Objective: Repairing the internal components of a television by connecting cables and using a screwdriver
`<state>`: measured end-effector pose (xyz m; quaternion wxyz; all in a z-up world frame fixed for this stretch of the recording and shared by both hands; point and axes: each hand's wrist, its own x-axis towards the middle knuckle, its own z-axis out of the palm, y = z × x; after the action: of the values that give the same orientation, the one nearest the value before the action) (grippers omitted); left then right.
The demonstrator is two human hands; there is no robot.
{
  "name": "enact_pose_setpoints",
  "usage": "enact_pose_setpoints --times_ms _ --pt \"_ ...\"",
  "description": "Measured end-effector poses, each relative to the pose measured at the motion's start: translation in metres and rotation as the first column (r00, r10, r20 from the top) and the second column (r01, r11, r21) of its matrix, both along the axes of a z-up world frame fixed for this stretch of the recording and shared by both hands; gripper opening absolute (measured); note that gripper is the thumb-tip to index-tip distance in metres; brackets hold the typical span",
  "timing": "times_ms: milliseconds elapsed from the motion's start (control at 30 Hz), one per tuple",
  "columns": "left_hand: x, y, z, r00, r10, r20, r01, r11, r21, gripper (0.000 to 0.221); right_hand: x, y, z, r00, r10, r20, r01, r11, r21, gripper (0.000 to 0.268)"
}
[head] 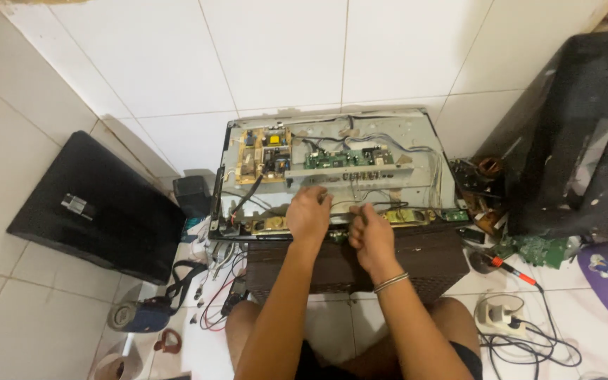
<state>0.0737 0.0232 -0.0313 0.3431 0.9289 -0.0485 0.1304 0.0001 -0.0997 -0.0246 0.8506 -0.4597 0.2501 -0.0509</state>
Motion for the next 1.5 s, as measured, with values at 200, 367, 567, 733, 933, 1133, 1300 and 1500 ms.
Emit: enact_pose_setpoints --times_ms 200,367,567,733,933,1133,1300,1500 --pt "0.014 -0.009 -0.019 0.994 -0.022 0.109 0.006 0.989 0.145 0.014 0.006 -0.005 -0.009 0.998 -0.067 -0.018 0.025 0.587 -0.809 0.032" --pt "0.015 -0.010 -0.029 0.990 -0.034 0.134 0.010 0.983 0.181 0.012 0.014 -0.028 -0.021 0.999 -0.009 0.040 -0.003 0.958 0.288 0.023" --pt "0.007 -0.014 -0.025 0.978 0.011 0.206 -0.029 0.996 0.082 0.015 0.017 -0.024 -0.021 0.999 -0.035 0.005 0.032 0.855 -0.517 0.024" --pt "-0.025 0.000 0.012 0.981 0.010 0.195 0.046 0.960 -0.278 0.010 0.024 -0.012 -0.027 0.991 -0.111 0.079 0.128 0.958 -0.256 0.020" --pt "-0.022 -0.003 -0.002 0.998 0.056 -0.024 -0.061 0.901 -0.430 0.010 0.015 -0.016 -0.012 0.999 -0.044 -0.002 0.044 0.999 -0.024 0.021" --pt "-0.025 -0.015 -0.001 0.998 0.020 -0.067 -0.054 0.835 -0.548 0.011 0.016 -0.013 -0.015 0.996 -0.073 0.057 0.069 0.995 0.072 0.024" --pt "0.005 -0.026 -0.017 0.947 -0.149 -0.283 -0.183 0.472 -0.862 0.024 -0.010 -0.001 0.013 0.996 0.029 0.081 -0.008 0.970 -0.244 0.038" --pt "0.016 -0.040 -0.012 0.878 -0.355 -0.321 -0.306 0.100 -0.947 0.045 -0.034 -0.011 0.002 0.991 0.052 0.125 0.069 0.596 -0.800 0.019"
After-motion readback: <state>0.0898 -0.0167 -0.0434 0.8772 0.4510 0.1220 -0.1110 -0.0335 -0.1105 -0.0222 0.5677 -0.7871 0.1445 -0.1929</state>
